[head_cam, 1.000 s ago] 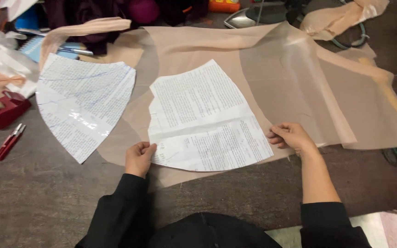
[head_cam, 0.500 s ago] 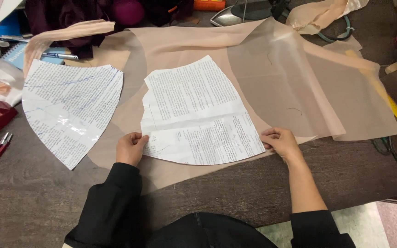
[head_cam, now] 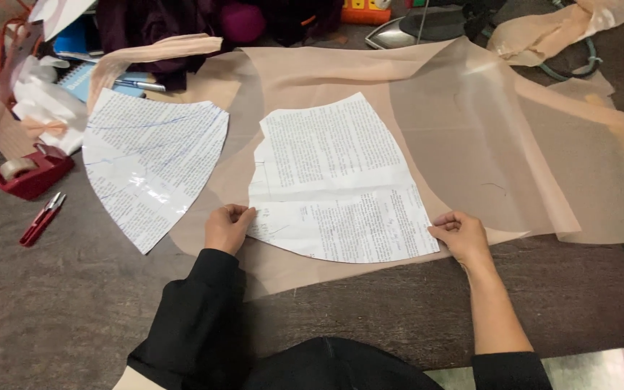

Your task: The person handles a piece of light-colored fabric and a paper pattern on a work table. They smooth the fabric, fold it, and position the pattern on top, adjusting the alignment of the materials.

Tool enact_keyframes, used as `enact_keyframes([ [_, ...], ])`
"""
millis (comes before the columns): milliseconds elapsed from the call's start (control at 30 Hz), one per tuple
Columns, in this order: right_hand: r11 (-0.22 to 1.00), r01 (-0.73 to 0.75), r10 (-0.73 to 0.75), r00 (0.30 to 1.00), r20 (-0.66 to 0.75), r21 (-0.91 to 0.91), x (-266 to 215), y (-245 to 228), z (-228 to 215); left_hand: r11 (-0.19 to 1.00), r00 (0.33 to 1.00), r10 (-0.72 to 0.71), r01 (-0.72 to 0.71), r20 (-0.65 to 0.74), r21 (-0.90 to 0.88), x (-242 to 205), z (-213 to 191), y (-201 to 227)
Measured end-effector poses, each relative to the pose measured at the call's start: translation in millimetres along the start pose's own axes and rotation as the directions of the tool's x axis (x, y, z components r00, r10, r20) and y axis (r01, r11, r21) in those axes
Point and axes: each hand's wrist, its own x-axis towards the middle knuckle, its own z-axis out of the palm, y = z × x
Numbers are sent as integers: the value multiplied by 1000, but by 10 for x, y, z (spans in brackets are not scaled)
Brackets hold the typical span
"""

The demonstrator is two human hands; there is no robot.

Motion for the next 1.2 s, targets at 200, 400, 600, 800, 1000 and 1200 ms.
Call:
enact_keyframes([
  [200, 1000, 2, -1, 1000, -15, 18, 9, 92, 18, 982, 997, -41, 53, 70, -180, -189, -142, 159],
  [400, 1000, 16, -15, 1000, -18, 13, -18, 16, 8, 999, 999, 35, -34, -4, 4, -96, -62, 86],
  [600, 999, 35, -35, 999, -19, -9, -20, 8, 0, 990, 998, 66, -65, 2, 122, -87, -31, 80],
  [800, 994, 23, -22, 1000, 11, -107, 95, 90, -30, 979, 995, 103, -104, 11, 176, -137, -27, 105],
  [1000, 986, 24, -19, 999, 30, -167, 140, 157, -52, 941, 979, 204, -203, 25, 269, -264, -140, 374],
  [1200, 978, -134, 145, 987, 63, -160, 167, 38, -60, 823, 836, 515, -422, -189, 379, 791, 97, 272],
])
